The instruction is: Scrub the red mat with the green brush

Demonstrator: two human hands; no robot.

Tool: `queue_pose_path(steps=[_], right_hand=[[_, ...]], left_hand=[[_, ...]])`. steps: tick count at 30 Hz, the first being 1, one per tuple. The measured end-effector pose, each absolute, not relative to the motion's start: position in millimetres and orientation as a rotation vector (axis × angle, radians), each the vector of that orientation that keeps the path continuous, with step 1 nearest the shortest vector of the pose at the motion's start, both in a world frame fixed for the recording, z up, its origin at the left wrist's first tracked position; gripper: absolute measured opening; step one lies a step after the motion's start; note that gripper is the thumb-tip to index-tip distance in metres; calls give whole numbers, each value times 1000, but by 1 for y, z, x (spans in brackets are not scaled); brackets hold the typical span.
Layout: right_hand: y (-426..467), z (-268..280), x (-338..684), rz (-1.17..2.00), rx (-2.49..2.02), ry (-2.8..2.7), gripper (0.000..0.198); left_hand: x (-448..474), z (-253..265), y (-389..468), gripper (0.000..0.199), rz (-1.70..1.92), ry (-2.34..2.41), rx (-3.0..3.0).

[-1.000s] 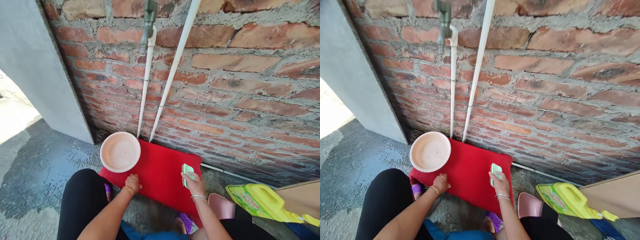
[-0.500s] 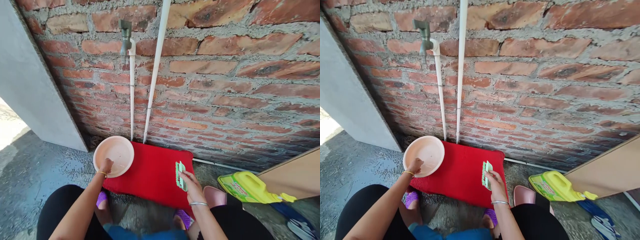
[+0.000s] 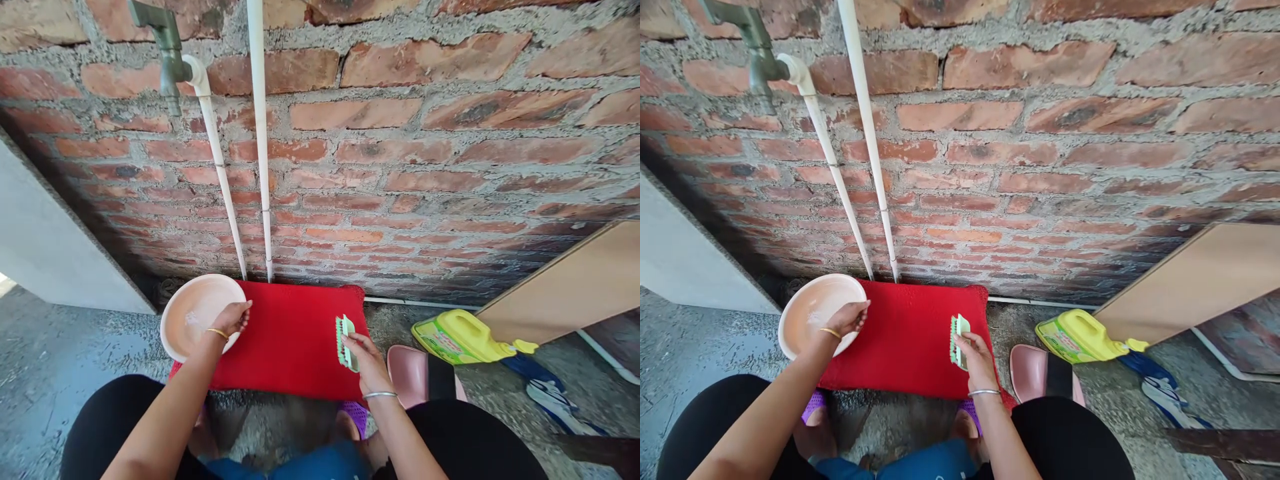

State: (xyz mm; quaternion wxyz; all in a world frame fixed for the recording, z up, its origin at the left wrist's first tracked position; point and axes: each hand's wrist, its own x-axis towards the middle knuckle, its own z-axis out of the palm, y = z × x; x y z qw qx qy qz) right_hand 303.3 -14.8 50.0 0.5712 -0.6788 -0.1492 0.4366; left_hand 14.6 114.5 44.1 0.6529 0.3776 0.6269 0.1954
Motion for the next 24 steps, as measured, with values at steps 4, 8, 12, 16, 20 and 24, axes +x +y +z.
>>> queue_pose_path(steps=[4, 8, 12, 16, 20, 24], right_hand=[[-15, 54, 305, 1075, -1569, -244, 51], [-16, 60, 305, 1072, -1544, -264, 51], [-15, 59, 304, 1045, -1538, -314, 51], [-11, 42, 304, 1034, -1601, -408, 53], [2, 13, 302, 997, -1826, -609, 51], [25, -11, 261, 742, -2167, -1061, 36]], left_hand=[[87, 84, 126, 40, 419, 1190, 957], [127, 113, 135, 39, 548, 1062, 1090], [124, 105, 128, 34, 672, 1148, 1235], [97, 59, 95, 31, 307, 1425, 1561], [64, 8, 47, 45, -113, 1679, 1932], [36, -28, 13, 58, -178, 1801, 2070]])
